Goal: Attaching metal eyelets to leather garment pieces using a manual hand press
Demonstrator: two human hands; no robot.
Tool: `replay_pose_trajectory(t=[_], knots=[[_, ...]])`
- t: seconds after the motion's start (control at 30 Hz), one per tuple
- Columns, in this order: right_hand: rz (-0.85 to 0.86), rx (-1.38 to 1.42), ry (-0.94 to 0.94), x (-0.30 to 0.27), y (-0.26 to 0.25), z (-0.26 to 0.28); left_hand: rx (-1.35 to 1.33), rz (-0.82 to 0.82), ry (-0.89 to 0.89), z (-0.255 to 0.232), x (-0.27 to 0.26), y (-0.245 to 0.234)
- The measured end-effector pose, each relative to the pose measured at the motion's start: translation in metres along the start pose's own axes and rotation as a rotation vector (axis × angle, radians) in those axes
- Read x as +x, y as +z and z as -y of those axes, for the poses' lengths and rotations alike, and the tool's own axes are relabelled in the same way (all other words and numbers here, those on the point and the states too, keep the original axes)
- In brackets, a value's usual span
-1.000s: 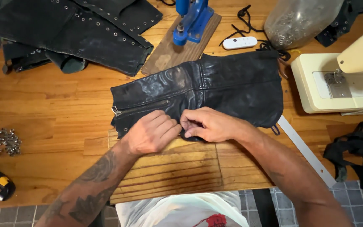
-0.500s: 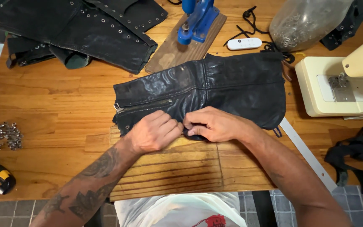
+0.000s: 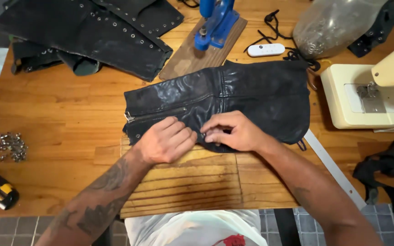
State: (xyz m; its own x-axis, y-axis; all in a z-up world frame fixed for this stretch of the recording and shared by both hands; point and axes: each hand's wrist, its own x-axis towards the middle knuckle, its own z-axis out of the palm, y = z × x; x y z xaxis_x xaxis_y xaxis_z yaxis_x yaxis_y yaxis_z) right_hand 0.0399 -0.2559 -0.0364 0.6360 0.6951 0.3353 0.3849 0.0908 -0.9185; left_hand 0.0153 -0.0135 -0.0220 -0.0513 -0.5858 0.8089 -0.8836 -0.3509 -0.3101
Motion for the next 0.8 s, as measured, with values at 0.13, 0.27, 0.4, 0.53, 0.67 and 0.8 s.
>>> replay_pose_trajectory(t=[0.13,0.27,0.4,0.53,0.67,0.8], knots=[[-0.085,-0.282,-0.144,0.0,0.006,0.008,0.005,-0.014,0.009,0.003,-0.002,0.001],[-0.123,-0.321,-0.114,-0.004,0.003,0.018,0.003,-0.016,0.011,0.002,-0.006,0.0],[-0.566,-0.924,-0.036,-0.006,-0.056,0.025,0.002,-0.013,-0.002,0.003,0.009,-0.008],[-0.929,-1.325,0.298,-0.062,-0.167,-0.024,-0.048,0.016,-0.029,0.001,0.009,-0.006],[-0.98,-1.279,0.414,-0.081,-0.207,-0.056,-0.166,0.127,-0.052,-0.003,-0.002,0.0],[-0.793,-1.378,0.455,-0.054,-0.241,-0.084,-0.25,0.203,-0.084,0.0,-0.011,0.001]])
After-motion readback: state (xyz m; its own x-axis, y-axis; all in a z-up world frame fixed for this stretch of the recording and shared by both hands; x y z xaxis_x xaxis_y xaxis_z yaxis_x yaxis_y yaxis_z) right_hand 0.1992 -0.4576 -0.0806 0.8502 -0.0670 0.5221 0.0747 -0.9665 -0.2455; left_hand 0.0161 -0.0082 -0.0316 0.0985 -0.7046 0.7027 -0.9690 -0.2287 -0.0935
